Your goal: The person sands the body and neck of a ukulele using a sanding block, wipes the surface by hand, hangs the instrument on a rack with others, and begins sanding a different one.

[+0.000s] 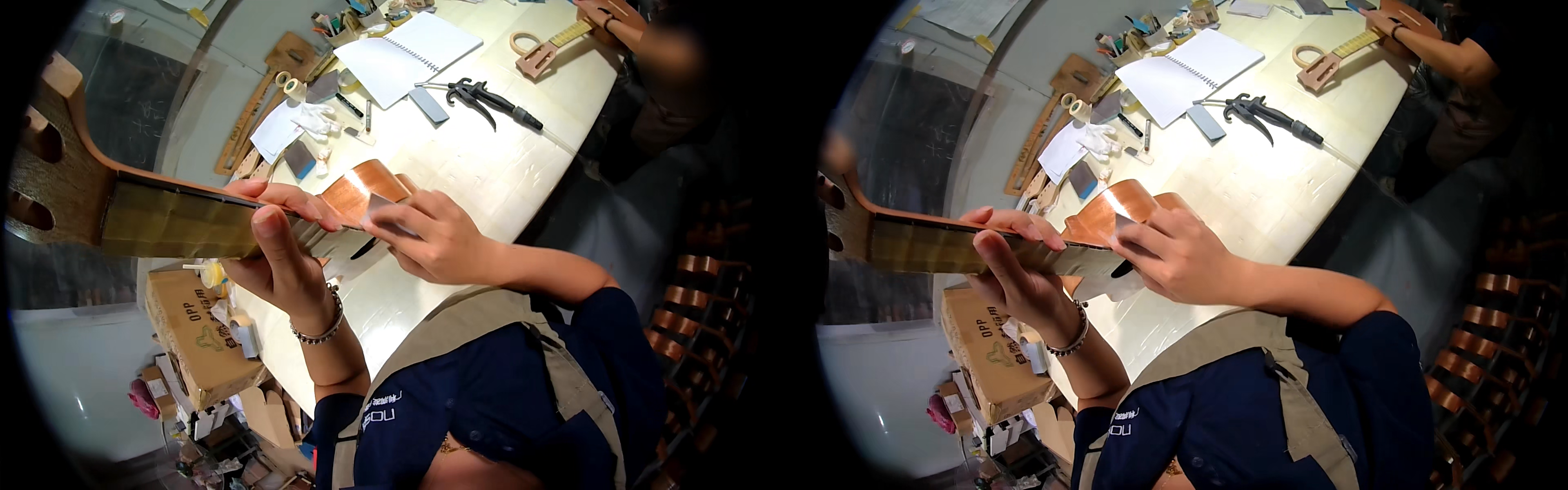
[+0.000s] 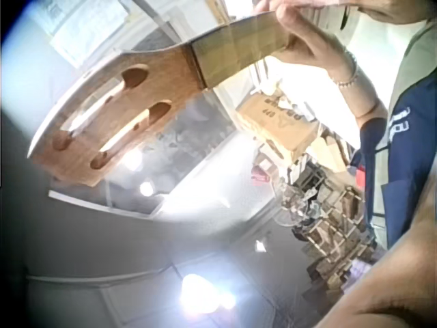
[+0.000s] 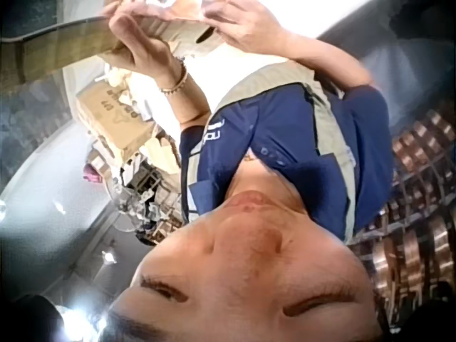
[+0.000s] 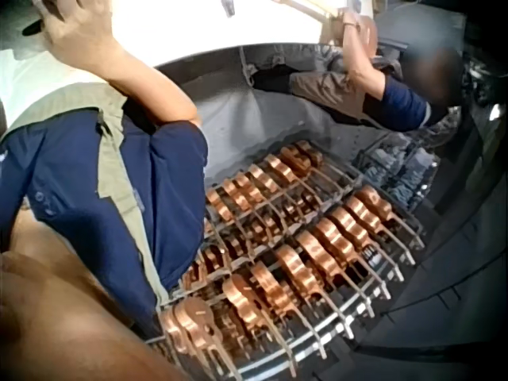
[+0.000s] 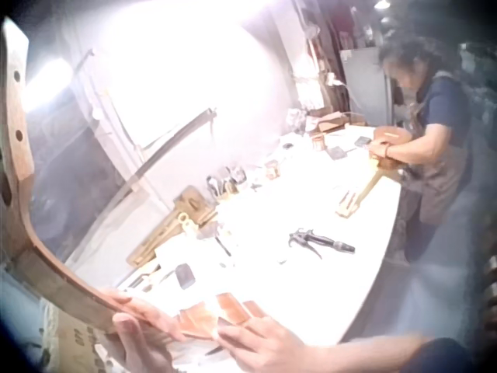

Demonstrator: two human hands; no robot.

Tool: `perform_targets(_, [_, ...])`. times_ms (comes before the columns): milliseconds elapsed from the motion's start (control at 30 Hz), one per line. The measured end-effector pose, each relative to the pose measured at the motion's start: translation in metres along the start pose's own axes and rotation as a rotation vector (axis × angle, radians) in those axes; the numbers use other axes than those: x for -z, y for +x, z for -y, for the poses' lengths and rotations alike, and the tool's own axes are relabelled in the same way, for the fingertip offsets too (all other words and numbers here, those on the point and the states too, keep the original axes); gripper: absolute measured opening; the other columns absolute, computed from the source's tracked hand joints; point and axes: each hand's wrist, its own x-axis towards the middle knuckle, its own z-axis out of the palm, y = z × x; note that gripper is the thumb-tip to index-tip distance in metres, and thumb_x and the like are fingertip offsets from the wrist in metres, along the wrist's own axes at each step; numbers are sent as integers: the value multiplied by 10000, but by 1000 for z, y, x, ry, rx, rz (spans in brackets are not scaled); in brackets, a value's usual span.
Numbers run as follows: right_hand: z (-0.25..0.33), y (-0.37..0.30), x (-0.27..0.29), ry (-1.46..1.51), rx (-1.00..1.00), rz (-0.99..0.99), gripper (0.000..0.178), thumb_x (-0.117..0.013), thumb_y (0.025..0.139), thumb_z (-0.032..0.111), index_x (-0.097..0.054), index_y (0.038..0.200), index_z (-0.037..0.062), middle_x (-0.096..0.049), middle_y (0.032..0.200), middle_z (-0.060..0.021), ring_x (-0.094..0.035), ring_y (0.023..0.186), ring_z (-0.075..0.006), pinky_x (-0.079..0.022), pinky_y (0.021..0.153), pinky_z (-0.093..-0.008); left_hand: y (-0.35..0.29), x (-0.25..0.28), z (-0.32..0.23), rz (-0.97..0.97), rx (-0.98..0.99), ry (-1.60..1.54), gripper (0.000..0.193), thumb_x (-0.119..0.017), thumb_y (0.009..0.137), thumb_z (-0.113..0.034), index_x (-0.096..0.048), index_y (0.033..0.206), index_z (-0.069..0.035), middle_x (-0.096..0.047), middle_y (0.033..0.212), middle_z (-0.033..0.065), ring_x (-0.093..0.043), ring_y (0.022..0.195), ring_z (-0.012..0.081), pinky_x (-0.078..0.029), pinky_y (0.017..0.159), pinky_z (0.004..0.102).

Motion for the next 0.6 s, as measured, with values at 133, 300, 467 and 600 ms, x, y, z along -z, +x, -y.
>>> perform_targets(133, [0,14,-4,-8,-26,-11,383,-666,634,52,-651,1016,52,-564,1049,-39,-516,813,-222,-440,727,-335,-3,-4,0,13,-15,70,389,-472,950,-339,-400,1073,23,-498,654,95,-451,464,134,-389,435,226])
perform_targets(300, [3,-13,27,46,-52,64,470,-667,639,61,-605,1104,43,-538,1122,-54,-491,789,-218,-429,730,-318,-2,10,4,-59,-20,21,327,-474,952,-273,-409,1032,38,-530,602,112,-495,450,132,-425,437,236])
perform_targets(467, [5,1,0,-74,-64,13,456,-672,645,88,-619,1096,50,-529,1086,-39,-489,798,-212,-440,781,-351,-2,8,4,-33,-40,40,339,-474,952,-278,-405,1034,43,-528,600,112,-487,436,129,-413,428,234])
perform_targets(600, [1,13,-16,-139,-2,-27,398,-680,662,119,-640,1054,63,-527,1072,-8,-500,819,-196,-442,803,-368,-3,12,6,-49,-66,76,338,-473,953,-277,-406,1032,45,-529,594,110,-489,438,129,-404,436,226])
